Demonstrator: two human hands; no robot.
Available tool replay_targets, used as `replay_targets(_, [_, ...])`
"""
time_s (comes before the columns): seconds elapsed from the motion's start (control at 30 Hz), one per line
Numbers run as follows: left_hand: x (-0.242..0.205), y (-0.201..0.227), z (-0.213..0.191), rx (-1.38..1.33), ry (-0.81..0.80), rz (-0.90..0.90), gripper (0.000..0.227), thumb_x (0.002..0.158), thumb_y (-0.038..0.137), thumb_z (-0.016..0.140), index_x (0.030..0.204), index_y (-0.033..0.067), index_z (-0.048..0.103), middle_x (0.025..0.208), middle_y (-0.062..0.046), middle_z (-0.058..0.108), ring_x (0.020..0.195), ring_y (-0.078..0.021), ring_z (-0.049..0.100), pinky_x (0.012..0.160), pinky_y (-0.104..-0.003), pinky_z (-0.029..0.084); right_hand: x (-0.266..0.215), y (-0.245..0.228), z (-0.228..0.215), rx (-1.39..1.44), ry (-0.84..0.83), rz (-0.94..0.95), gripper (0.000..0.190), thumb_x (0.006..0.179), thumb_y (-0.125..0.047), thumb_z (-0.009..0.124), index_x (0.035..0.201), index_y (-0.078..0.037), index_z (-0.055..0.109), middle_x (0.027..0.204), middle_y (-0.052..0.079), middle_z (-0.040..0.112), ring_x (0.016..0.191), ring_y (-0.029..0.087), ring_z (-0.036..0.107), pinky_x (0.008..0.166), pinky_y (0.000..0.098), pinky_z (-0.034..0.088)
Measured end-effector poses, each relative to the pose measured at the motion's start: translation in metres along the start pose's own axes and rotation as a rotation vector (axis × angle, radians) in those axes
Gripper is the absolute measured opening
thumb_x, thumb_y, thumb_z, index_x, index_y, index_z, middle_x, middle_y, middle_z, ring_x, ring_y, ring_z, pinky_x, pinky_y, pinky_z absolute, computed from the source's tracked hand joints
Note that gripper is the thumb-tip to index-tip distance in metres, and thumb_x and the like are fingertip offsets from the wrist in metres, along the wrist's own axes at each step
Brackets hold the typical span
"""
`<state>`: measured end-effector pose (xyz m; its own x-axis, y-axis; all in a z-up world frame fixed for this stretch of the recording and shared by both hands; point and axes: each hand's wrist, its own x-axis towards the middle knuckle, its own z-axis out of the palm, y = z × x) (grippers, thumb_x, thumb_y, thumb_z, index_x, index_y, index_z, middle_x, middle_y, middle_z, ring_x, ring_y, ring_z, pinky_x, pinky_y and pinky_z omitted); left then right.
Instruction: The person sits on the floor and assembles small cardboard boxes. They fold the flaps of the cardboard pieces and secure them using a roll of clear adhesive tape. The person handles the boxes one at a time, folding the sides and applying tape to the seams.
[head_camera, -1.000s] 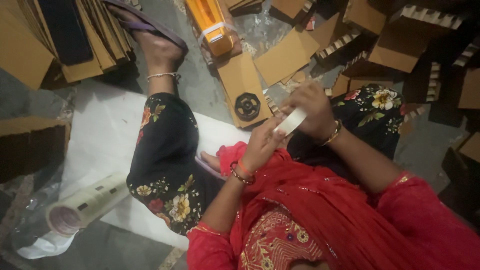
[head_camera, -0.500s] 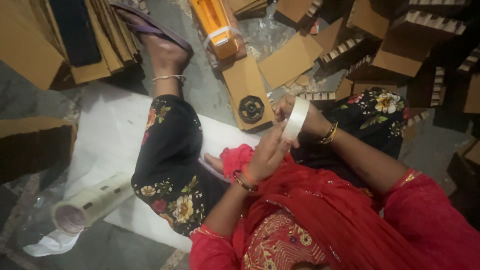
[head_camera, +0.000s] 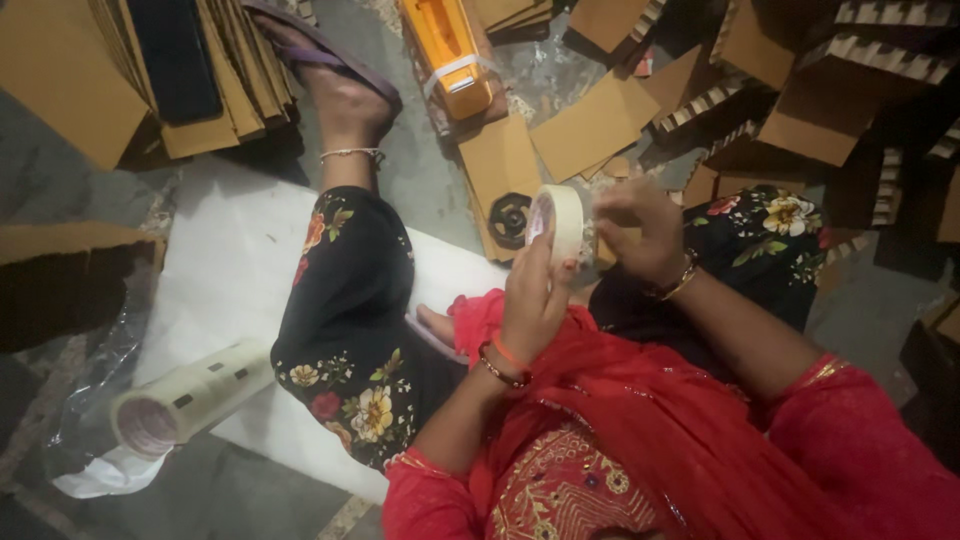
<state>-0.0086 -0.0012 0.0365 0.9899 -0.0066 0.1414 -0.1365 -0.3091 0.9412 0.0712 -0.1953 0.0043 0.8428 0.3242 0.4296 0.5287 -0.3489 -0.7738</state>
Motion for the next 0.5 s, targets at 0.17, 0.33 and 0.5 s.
replay_targets(0.17, [0.001, -0.001, 0.002, -0.246, -0.054, -0.119, 0.042, 0.112, 0.033, 0.047, 0.135, -0.0004, 0.056, 0.099, -0.015, 0.066, 0.09, -0.0252, 0.066, 0.081, -0.036, 0.054, 0.011, -0.015, 0.0, -0.034, -0.075, -0.243, 0.031, 0.087, -0.021, 0.08, 0.116, -0.01, 0.076, 0.1, 0.007, 0.063, 0.092, 0.023, 0.064, 0.082, 0.0379, 0.055])
replay_targets(0.33, [0.002, 0.0, -0.001, -0.374, -0.089, -0.151, 0.043, 0.113, 0.034, 0.046, 0.136, -0.0018, 0.055, 0.088, -0.007, 0.065, 0.078, -0.013, 0.063, 0.072, -0.027, 0.052, 0.014, -0.021, -0.003, -0.075, -0.03, -0.351, 0.023, 0.086, -0.022, 0.083, 0.108, -0.016, 0.08, 0.1, 0.004, 0.061, 0.091, 0.022, 0.063, 0.083, 0.0383, 0.055])
replay_targets(0.5, [0.001, -0.001, 0.0, -0.395, -0.082, -0.156, 0.042, 0.113, 0.03, 0.048, 0.138, -0.0021, 0.055, 0.088, -0.006, 0.064, 0.077, -0.012, 0.06, 0.07, -0.026, 0.051, 0.008, -0.011, -0.001, -0.117, 0.003, -0.402, 0.013, 0.085, -0.021, 0.083, 0.098, -0.018, 0.083, 0.104, 0.0, 0.06, 0.096, 0.021, 0.062, 0.091, 0.038, 0.055])
